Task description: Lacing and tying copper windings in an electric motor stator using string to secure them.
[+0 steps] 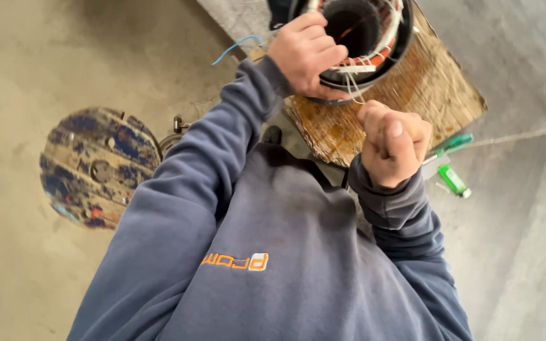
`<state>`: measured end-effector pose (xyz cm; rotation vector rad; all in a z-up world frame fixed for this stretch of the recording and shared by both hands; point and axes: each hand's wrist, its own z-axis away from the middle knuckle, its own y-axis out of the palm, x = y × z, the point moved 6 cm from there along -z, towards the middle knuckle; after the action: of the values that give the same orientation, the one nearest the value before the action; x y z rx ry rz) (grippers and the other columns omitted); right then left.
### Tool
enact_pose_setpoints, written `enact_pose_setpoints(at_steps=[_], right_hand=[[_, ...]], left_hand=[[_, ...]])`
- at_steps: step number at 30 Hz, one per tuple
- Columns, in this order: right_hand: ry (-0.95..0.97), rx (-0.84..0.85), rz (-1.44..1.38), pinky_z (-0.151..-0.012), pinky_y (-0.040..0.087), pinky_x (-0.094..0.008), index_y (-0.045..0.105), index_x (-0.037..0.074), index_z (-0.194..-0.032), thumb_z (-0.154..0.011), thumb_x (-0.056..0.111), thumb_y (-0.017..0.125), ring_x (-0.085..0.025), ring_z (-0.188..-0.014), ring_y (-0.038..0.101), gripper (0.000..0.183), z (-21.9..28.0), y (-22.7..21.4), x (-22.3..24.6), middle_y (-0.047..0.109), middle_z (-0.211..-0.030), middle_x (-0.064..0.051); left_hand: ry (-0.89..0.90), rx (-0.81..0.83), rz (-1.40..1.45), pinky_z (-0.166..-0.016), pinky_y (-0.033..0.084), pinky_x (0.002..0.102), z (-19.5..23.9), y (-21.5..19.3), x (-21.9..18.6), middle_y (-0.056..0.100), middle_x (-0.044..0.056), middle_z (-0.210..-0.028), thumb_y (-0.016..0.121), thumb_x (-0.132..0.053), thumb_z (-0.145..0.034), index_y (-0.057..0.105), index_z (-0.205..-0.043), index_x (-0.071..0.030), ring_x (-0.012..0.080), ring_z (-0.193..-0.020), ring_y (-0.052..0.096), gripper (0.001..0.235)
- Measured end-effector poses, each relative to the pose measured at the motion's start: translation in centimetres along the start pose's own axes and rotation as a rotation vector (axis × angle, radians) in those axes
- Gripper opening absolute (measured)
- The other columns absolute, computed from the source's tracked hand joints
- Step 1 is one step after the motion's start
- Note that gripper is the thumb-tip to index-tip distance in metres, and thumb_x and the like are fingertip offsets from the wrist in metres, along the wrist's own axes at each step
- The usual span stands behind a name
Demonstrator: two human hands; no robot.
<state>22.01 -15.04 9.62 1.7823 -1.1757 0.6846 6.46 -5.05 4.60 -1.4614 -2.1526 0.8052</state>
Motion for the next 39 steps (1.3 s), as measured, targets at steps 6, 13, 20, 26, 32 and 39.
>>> enact_pose_setpoints(at_steps=[6,13,20,26,32,39], right_hand=[[0.0,-0.071,0.085,-0.061,0.033,-0.038,0.031,0.007,-0.058,-0.097,0.03,0.06,-0.019,-0.046,0.027,0.053,0.2,0.6,0.1,0.031,-0.053,-0.004],[-0.022,-0.078,0.149,-0.076,0.049,-0.044,0.036,0.012,-0.052,-0.093,0.034,0.062,-0.019,-0.043,0.035,0.053,1.5,-0.4,-1.6,0.038,-0.048,-0.001],[0.002,-0.054,0.421,-0.093,0.049,-0.05,0.059,0.01,-0.058,-0.095,0.032,0.063,-0.021,-0.058,0.059,0.043,2.1,-1.1,-0.5,0.06,-0.063,-0.003],[0.302,-0.305,0.901,-0.103,0.047,-0.051,0.071,0.008,-0.073,-0.096,0.037,0.063,-0.048,-0.108,0.064,0.038,7.3,-3.1,1.5,0.064,-0.112,-0.026],[0.29,-0.676,1.076,-0.082,0.063,-0.036,0.07,0.001,-0.102,-0.107,0.045,0.055,-0.025,-0.094,0.073,0.046,4.7,-6.3,4.3,0.069,-0.112,-0.019],[0.373,0.387,1.558,-0.069,0.047,-0.038,0.079,0.008,-0.102,-0.081,0.013,0.084,-0.023,-0.074,0.061,0.023,-9.5,0.0,-2.6,0.066,-0.088,-0.004]], left_hand=[[-0.015,-0.038,0.094,-0.101,0.05,0.042,0.1,-0.2,0.5,0.059,0.003,-0.084,0.074,-0.064,-0.097,0.065,-0.101,-0.007,0.0244,-0.081,0.058,0.057],[-0.142,0.116,0.277,-0.107,0.048,0.047,-0.9,-0.5,1.4,0.067,0.006,-0.106,0.074,-0.049,-0.1,0.066,-0.112,-0.003,0.0246,-0.094,0.063,0.048],[-0.012,0.194,0.342,-0.096,0.052,0.039,-1.3,0.5,2.5,0.069,0.015,-0.107,0.076,-0.037,-0.102,0.066,-0.113,0.004,0.0252,-0.092,0.065,0.043],[-0.01,0.22,0.346,-0.095,0.053,0.037,-1.4,1.0,2.9,0.07,0.015,-0.108,0.078,-0.035,-0.101,0.069,-0.114,0.005,0.0237,-0.094,0.066,0.044],[-0.04,0.216,0.315,-0.098,0.051,0.034,-1.0,1.3,3.2,0.071,0.013,-0.108,0.074,-0.04,-0.106,0.07,-0.113,0.004,0.0213,-0.096,0.067,0.044],[-0.059,0.146,0.248,-0.1,0.051,0.032,-1.0,0.6,4.0,0.072,0.012,-0.106,0.068,-0.034,-0.107,0.071,-0.111,0.0,0.0187,-0.095,0.068,0.035]])
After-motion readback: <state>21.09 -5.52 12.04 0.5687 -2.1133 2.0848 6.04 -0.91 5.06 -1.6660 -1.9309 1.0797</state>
